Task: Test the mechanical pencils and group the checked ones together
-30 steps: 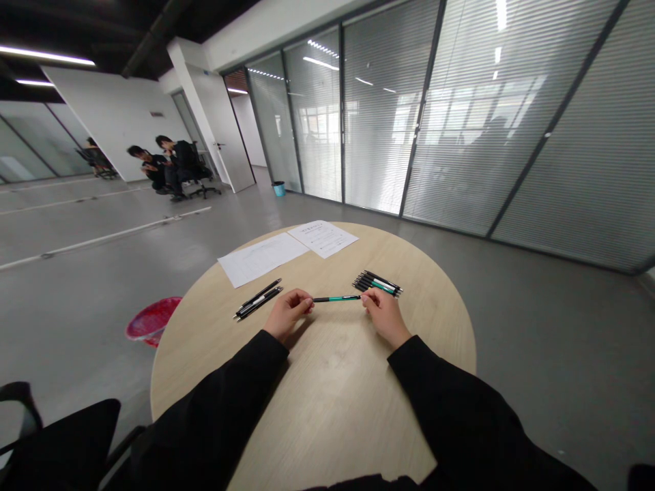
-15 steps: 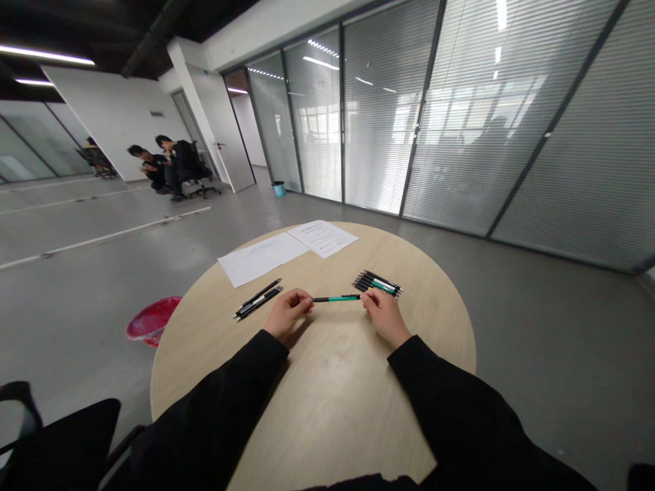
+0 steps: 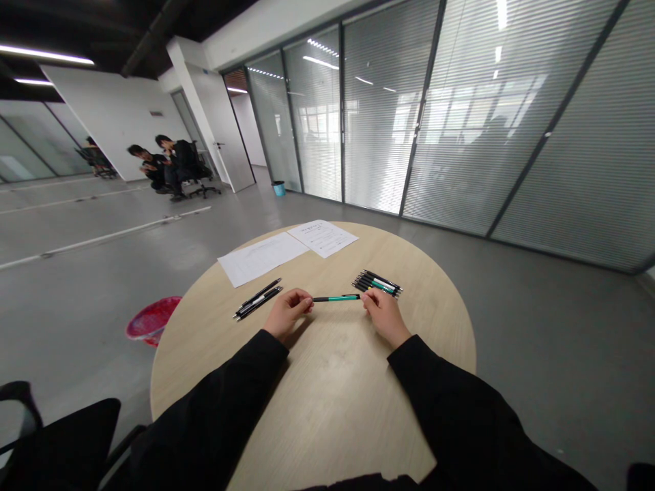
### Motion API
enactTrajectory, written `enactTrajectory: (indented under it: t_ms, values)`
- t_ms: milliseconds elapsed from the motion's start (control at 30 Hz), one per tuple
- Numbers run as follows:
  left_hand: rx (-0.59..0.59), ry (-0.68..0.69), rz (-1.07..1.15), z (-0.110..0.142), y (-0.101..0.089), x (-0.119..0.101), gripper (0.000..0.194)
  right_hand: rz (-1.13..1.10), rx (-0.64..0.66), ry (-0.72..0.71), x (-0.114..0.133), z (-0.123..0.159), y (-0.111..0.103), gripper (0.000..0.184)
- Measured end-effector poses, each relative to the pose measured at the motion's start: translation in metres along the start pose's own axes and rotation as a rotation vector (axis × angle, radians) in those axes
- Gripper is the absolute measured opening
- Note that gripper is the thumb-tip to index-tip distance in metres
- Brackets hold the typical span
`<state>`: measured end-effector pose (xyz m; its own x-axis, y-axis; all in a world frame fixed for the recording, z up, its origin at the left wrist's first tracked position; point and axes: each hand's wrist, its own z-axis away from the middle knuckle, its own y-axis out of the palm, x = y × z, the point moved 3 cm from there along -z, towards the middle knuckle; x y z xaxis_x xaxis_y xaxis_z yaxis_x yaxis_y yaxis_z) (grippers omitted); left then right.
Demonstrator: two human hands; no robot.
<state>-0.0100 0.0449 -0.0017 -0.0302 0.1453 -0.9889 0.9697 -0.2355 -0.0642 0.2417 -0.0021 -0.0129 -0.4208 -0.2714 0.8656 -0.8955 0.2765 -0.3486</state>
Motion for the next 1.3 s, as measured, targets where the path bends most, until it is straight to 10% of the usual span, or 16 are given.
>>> enactTrajectory:
  t_ms: [1300]
  values:
    - [-0.007,-0.008,0.019,-0.0007,0.0004,0.0000,0.030,0.100,0.031,-0.024,-0.0058,-0.0004,0.0021,0.027]
